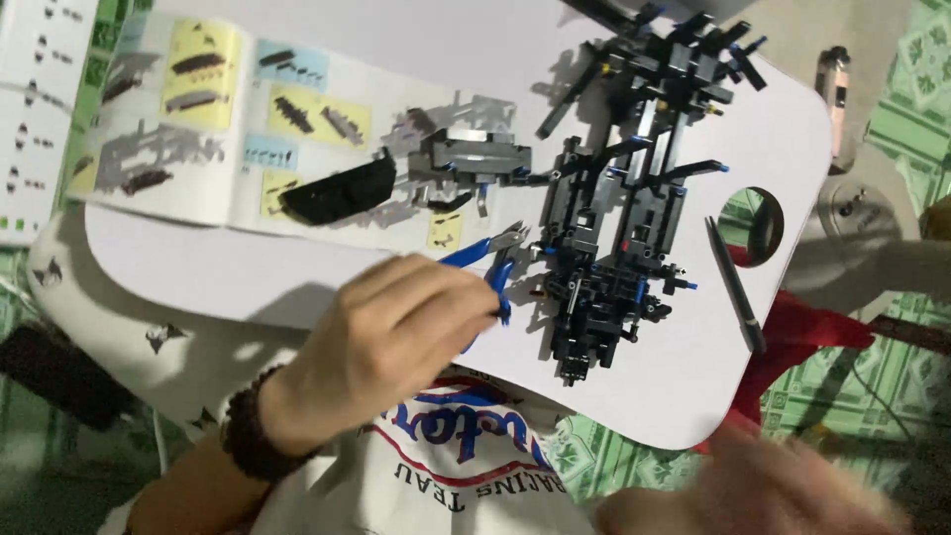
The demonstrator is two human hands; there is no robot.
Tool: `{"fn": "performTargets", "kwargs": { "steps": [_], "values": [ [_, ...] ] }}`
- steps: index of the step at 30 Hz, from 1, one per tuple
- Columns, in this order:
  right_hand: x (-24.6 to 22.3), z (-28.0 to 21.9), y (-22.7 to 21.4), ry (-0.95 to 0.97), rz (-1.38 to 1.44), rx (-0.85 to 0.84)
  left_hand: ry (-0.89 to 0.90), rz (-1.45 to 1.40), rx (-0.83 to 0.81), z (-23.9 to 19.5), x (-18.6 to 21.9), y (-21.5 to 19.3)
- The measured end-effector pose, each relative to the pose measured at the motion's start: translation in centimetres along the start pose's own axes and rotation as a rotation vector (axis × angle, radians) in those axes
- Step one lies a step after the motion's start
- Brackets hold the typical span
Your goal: The person assembles a black and blue toy helicopter using small plastic pieces and a pair of pliers. They attach and adjust multiple components to the main frame, occasionally consulting an instruction manual and retrieving additional parts from a plastic bag.
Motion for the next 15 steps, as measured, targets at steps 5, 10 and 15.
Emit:
{"fn": "performTargets", "kwargs": {
  "steps": [5, 10, 15],
  "values": [
    [-8.2, 6.8, 10.6, 0.234, 0.335, -0.151, -0.12, -0.232, -0.051, 1.3, 1.8, -0.2],
    [-10.5, 8.4, 12.2, 0.033, 0.352, -0.313, -0.157, -0.321, -0.064, 1.3, 2.0, 0.0],
    [-9.7, 8.2, 12.8, 0.065, 0.434, -0.284, -0.284, -0.433, -0.071, 1.1, 1.3, -0.2]
  ]
}}
Point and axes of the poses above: each hand's wrist, its own z-axis towards the middle knuckle, its own y-axis out of the palm, x = y × z, the point moved 5 cm from there along z, towards the middle knuckle, and after that the axes turned 15 degrees about -z, right-handed, at the moved point
